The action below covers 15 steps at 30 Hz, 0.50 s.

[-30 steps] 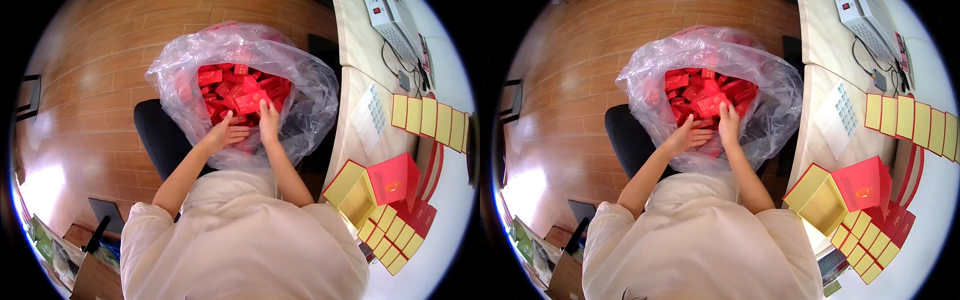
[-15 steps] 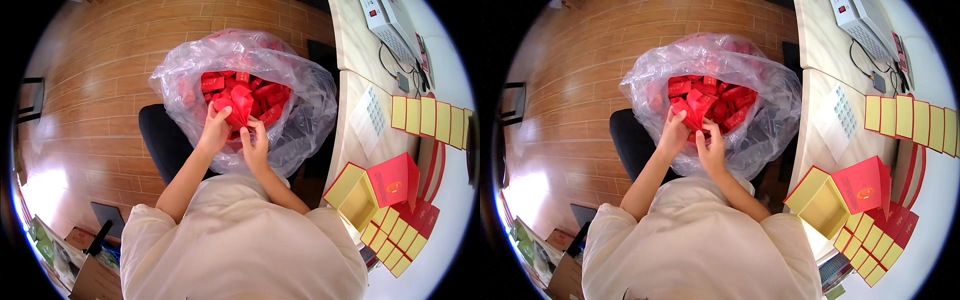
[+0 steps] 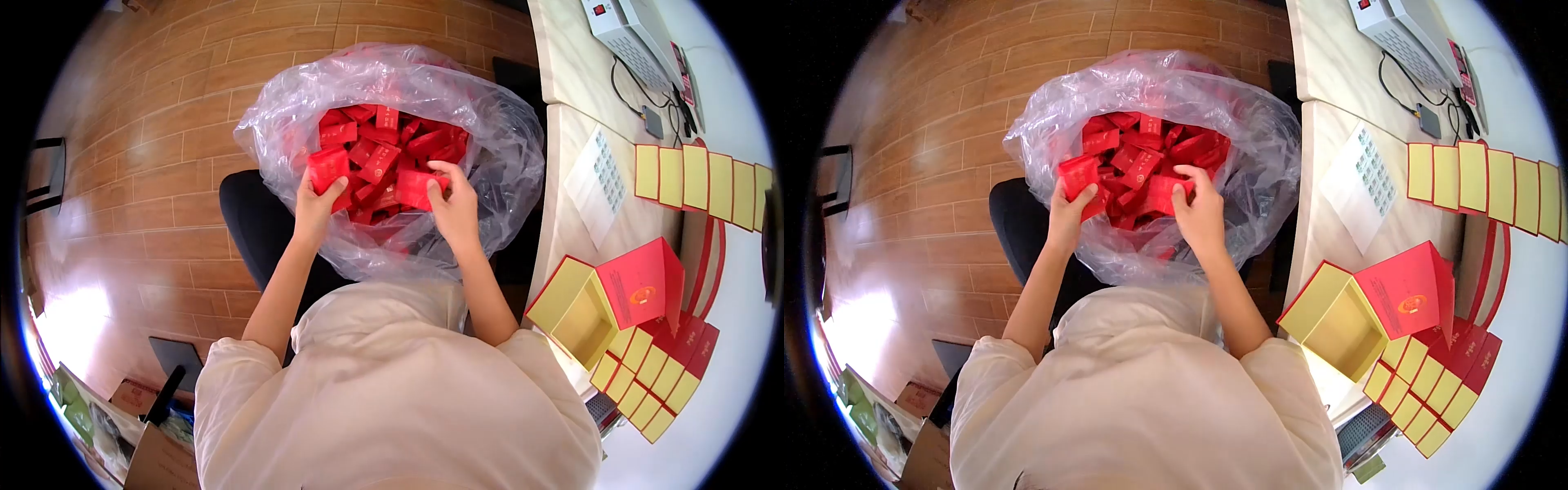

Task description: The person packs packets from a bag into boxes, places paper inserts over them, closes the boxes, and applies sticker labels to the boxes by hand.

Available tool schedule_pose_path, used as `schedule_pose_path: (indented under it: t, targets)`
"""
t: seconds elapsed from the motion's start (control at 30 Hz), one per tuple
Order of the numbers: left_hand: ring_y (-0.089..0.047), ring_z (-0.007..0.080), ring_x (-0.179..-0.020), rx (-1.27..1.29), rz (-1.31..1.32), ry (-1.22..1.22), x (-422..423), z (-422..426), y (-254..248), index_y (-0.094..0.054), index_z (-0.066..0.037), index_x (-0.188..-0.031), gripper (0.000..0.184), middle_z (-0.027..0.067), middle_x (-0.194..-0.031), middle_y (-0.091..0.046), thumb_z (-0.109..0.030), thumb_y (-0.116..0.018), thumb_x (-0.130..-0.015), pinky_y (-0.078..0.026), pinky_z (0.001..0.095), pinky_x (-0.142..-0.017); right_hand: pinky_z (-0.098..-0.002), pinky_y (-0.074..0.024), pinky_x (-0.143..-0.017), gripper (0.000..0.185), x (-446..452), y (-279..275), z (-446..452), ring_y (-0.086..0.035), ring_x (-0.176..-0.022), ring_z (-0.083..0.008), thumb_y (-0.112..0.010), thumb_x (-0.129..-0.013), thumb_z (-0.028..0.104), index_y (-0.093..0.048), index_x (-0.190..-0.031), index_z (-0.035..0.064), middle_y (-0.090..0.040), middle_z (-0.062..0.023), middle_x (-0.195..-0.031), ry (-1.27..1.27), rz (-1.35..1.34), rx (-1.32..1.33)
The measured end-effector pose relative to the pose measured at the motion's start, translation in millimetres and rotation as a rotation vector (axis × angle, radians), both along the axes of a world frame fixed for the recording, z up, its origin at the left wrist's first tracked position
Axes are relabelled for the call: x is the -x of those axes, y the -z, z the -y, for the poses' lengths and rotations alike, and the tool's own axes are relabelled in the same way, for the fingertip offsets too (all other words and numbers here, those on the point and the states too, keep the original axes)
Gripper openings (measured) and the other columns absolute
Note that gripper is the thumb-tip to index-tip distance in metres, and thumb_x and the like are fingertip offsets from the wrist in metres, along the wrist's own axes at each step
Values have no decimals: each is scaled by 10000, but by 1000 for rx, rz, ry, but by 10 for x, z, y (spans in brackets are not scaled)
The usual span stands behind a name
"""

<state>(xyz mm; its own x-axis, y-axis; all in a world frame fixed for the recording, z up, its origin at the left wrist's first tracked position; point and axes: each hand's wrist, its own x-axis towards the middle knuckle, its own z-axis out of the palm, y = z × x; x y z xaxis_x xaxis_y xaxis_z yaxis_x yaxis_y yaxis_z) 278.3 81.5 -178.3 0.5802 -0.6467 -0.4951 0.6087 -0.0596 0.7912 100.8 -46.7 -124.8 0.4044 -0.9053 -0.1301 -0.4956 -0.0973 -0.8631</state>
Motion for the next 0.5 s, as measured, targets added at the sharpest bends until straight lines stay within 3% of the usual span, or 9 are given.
schedule_pose_path:
  t: [0.07,0.1,0.13,0.2,0.23,0.33,0.4,0.47,0.5]
  targets:
    - [-573,184,-1014,47,418,185,76,-14,82,-492,-21,-1207,410,65,-1105,-579,-5,-628,-820,-473,285,-863,-248,-441,-608,238,-35,28,24,-554,-644,-131,-586,-838,77,-600,-1070,25,-650,-113,-945,-239,-26,-165]
    - [-512,222,-1107,67,389,310,150,-26,-13,-393,-21,-1274,495,104,-1195,-500,4,-580,-816,-408,313,-959,-259,-430,-575,193,-100,215,-25,-527,-611,-123,-534,-869,100,-603,-1043,51,-632,-75,-875,-272,73,-165]
    - [-512,222,-1107,66,388,311,234,-50,21,-393,-21,-1274,495,104,-1195,-500,4,-580,-816,-408,313,-959,-259,-430,-575,193,-130,367,-35,-527,-611,-123,-534,-869,100,-603,-1043,51,-632,-75,-875,-271,73,-166]
    - [-421,218,-1223,175,455,577,396,-100,196,-253,-82,-1354,641,137,-1304,-400,1,-571,-804,-343,342,-1026,-268,-421,-551,173,-267,438,-51,-508,-599,-123,-476,-898,125,-588,-1024,84,-599,-32,-814,6,175,-988]
    - [-399,227,-1241,121,362,601,440,-120,276,-148,-102,-1367,720,149,-1333,-357,-62,-618,-824,-336,358,-1037,-275,-413,-531,156,-279,535,-49,-505,-607,-128,-429,-929,155,-555,-1003,104,-584,-17,-795,22,269,-1100]
    - [-437,260,-1191,58,400,524,484,-138,357,-145,-70,-1360,755,183,-1255,-415,-146,-680,-833,-354,375,-1018,-282,-427,-581,173,-323,873,-84,-528,-641,-125,-443,-969,241,-565,-1009,125,-603,-20,-794,7,408,-1338]
    - [-473,250,-1145,-2,441,457,495,-182,570,-131,-77,-1373,765,182,-1240,-430,-171,-679,-847,-386,371,-984,-300,-442,-551,234,-473,948,-115,-552,-641,-142,-456,-975,305,-538,-1045,97,-628,-49,-811,103,453,-1382]
    - [-508,240,-1098,-59,484,384,477,-205,673,-117,-84,-1386,776,181,-1226,-444,-196,-678,-861,-419,367,-950,-293,-453,-528,327,-580,943,-38,-568,-609,-148,-485,-963,372,-505,-1080,67,-648,-82,-814,108,132,-1064]
    - [-545,218,-998,-104,303,330,444,-201,640,-82,-104,-1400,792,157,-1204,-464,-210,-667,-875,-450,352,-896,-291,-456,-493,370,-619,1339,-14,-571,-571,-152,-525,-936,406,-537,-998,41,-646,-92,-782,138,40,-764]
